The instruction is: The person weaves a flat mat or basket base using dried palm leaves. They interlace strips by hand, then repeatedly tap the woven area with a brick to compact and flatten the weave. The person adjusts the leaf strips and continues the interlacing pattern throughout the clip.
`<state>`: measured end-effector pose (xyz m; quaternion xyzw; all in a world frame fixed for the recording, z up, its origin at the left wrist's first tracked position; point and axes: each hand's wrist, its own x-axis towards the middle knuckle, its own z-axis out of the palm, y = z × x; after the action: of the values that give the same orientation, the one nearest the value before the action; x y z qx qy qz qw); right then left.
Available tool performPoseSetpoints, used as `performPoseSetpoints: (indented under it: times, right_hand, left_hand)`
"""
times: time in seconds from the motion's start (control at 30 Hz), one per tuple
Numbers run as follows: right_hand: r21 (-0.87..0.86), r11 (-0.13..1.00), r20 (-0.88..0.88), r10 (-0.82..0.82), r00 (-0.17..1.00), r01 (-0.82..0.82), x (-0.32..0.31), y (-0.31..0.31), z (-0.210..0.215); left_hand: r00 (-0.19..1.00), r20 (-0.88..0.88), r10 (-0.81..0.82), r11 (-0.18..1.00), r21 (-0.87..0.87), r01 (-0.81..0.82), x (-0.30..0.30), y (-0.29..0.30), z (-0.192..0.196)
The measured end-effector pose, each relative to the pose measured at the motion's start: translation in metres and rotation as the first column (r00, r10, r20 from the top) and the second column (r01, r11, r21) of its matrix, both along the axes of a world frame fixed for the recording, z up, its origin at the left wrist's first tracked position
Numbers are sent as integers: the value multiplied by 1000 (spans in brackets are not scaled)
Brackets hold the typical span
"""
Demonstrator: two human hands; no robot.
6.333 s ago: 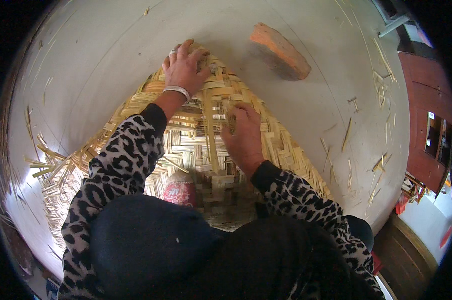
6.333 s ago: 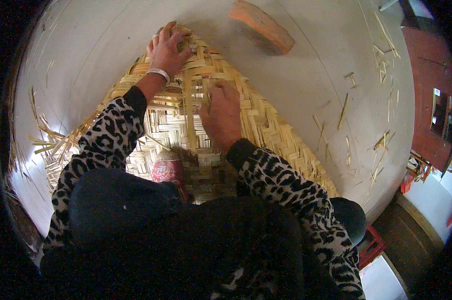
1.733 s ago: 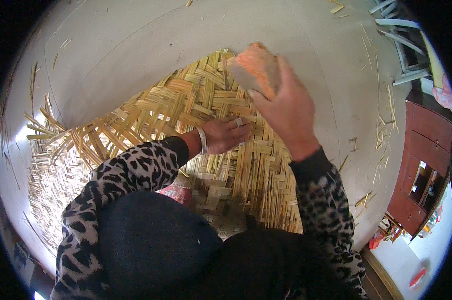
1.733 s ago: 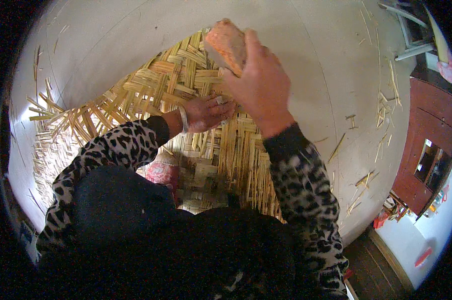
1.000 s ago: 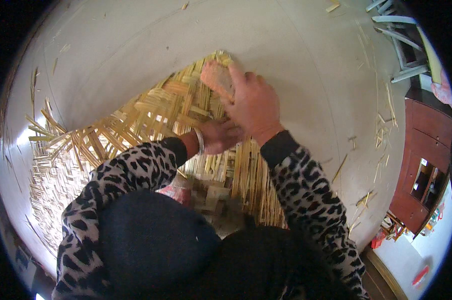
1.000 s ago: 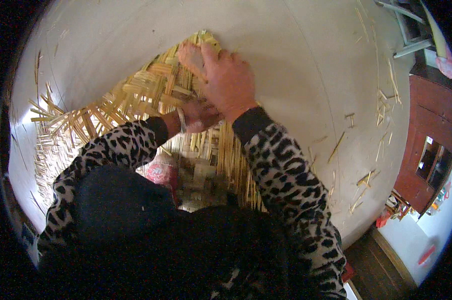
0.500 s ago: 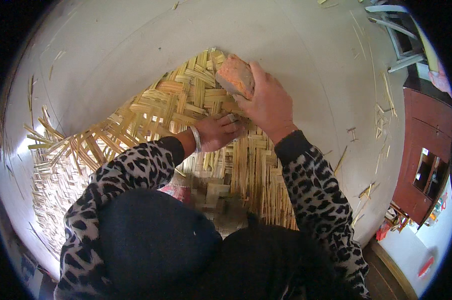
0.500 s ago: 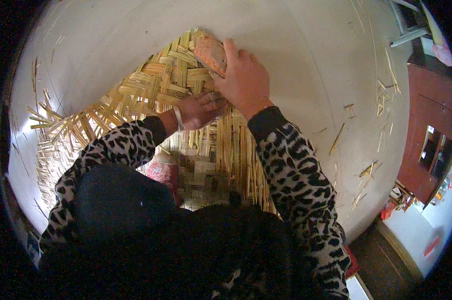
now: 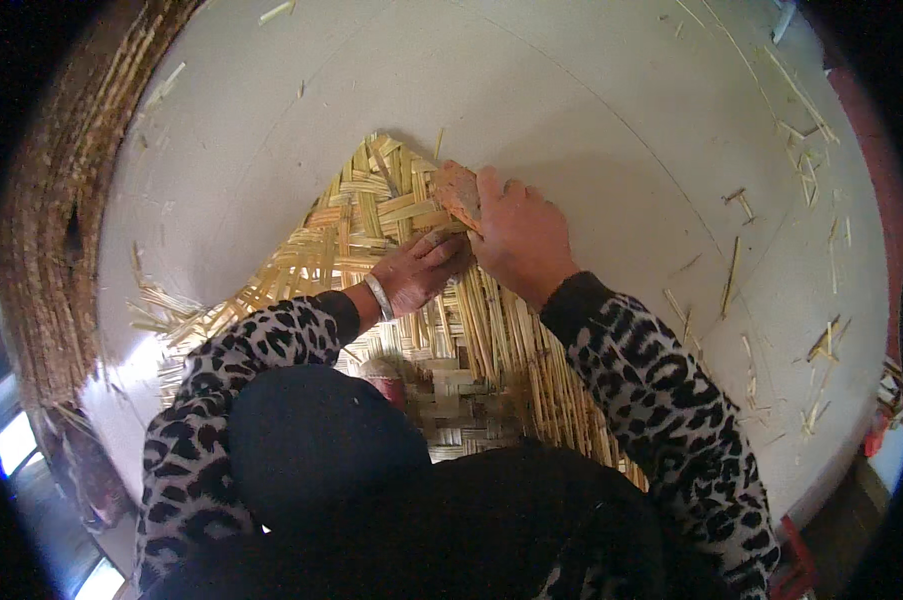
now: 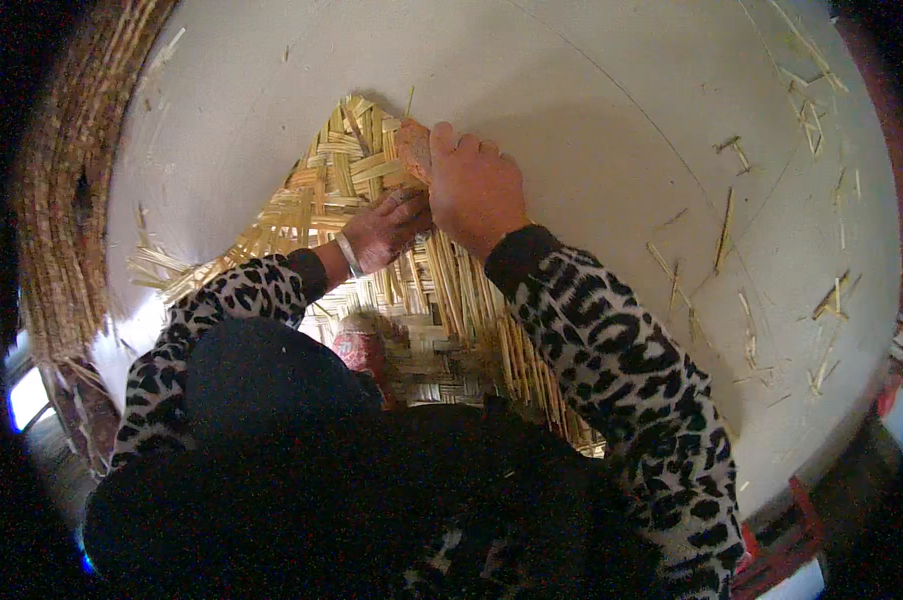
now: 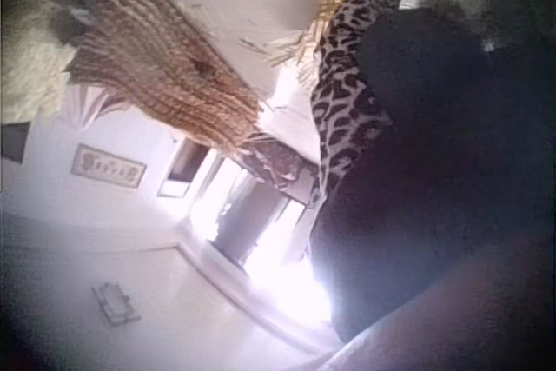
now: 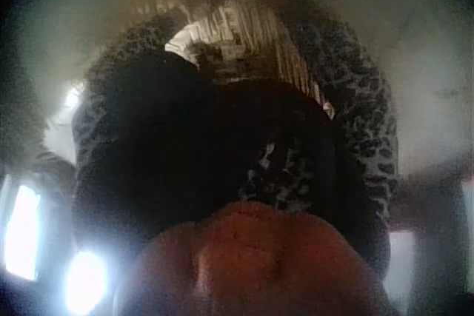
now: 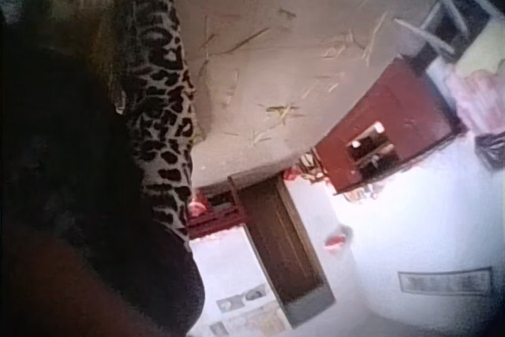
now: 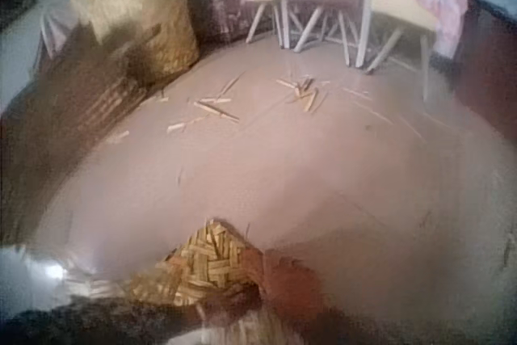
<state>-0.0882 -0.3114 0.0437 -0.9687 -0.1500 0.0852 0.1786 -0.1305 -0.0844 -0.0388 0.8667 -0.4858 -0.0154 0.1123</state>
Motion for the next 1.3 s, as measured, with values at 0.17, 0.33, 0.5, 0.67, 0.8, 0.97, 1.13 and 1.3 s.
performPoseSetpoints:
  times: [0.17,0.33,0.5,0.67,0.8,0.97,1.13,1.3]
  right_hand:
    - [193,980,40,34,999,-42,8,-18,-5]
    - [232,972,-30,44,999,-36,20,-20,-6]
    - [247,968,-86,57,995,-34,18,-19,3]
    - [152,983,85,92,992,-104,8,-12,1]
    - [76,995,-9,69,998,-68,3,0,-3]
    - [-99,986,-24,135,990,-137,2,0,-12]
    - [-274,931,-109,219,970,-241,12,6,-31]
    - [-305,901,-103,291,951,-309,19,4,-48]
  left_hand:
    - [979,-196,-45,865,482,137,14,-19,42]
    - [959,-266,101,702,702,121,10,-51,75]
    - [945,-219,244,616,787,24,-8,-65,70]
    - [919,-219,327,714,694,-88,-18,-52,51]
    - [945,-118,305,785,593,-179,-14,-57,58]
    - [971,-202,129,925,377,-45,25,-26,129]
    - [757,479,444,896,-229,-380,77,233,270]
    - [31,842,538,405,-226,-886,-21,530,239]
